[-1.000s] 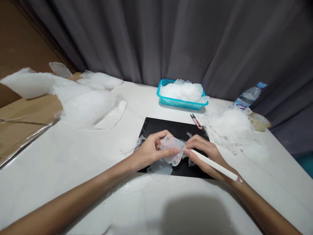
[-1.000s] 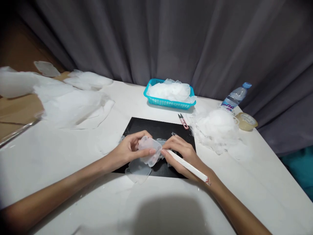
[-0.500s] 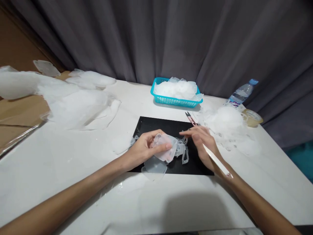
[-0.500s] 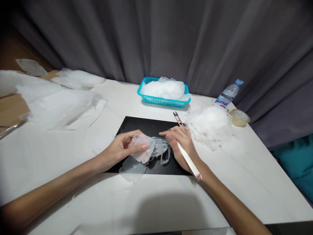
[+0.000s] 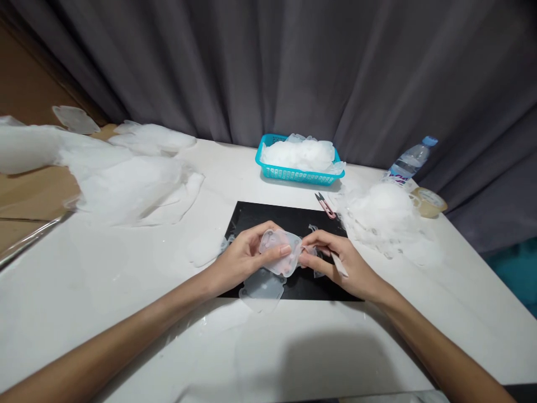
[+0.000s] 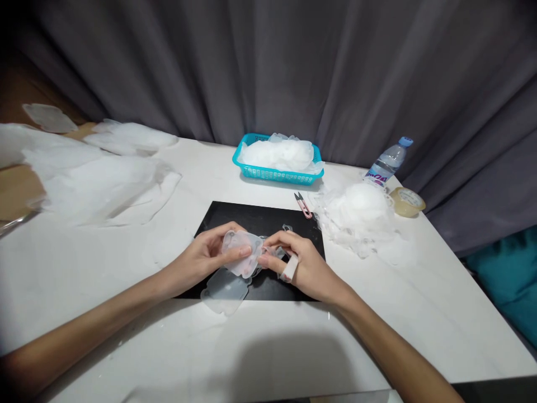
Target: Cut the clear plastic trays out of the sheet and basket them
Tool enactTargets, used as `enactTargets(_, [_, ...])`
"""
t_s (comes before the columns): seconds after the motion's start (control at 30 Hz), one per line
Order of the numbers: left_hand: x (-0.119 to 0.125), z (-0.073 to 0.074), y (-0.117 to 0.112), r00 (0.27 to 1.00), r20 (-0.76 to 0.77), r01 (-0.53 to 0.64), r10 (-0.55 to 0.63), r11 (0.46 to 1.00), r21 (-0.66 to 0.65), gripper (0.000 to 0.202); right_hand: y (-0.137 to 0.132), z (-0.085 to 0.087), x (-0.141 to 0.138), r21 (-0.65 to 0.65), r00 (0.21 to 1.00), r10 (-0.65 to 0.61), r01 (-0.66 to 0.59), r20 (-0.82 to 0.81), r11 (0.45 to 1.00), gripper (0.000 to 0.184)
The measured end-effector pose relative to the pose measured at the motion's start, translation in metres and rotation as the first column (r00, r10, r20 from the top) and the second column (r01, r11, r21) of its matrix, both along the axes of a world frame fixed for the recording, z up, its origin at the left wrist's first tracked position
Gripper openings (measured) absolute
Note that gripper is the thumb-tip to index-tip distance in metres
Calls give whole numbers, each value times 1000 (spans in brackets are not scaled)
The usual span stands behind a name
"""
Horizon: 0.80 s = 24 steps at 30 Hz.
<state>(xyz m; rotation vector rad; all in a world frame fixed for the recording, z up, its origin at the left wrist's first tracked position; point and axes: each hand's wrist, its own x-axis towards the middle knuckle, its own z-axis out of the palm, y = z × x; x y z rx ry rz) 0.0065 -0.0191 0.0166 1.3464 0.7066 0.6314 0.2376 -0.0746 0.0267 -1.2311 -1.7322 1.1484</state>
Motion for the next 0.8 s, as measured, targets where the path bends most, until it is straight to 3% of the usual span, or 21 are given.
enactTargets(0.17, [3, 3, -2, 1000, -15, 6, -6, 1000, 1, 31, 7, -2, 6, 62, 988, 54, -64, 142, 996, 25])
enactTargets(0.37, [4, 3, -3, 996, -88, 8, -4, 999, 38, 39, 4, -3, 6, 72, 984, 82, -94, 157, 993, 24])
enactTargets(0.47, [3, 5, -4, 990, -138, 28, -22, 999, 41, 42, 6, -3, 9, 70, 970, 150, -166, 190, 984, 20])
enactTargets(0.5, [2, 5, -3, 986, -163, 51, -43, 998, 40, 42, 9, -4, 13, 100, 975, 120, -141, 187, 985, 21])
enactTargets(0.57, [-2, 5, -3, 965, -220, 151, -144, 988, 19, 41, 21, -10, 24, 207, 986, -100, 71, 133, 976, 24])
enactTargets(0.63, [-7, 5, 0, 928, -264, 264, -263, 964, -33, 40, 33, -18, 36, 281, 903, -430, 409, 15, 869, 28])
enactTargets(0.67, [-10, 4, 1, 915, -277, 291, -294, 955, -53, 39, 38, -21, 41, 262, 877, -481, 463, 6, 847, 28])
enactTargets(0.8, [-14, 5, 7, 936, -265, 224, -230, 973, -53, 38, 39, -27, 47, 154, 939, -336, 322, 78, 934, 25])
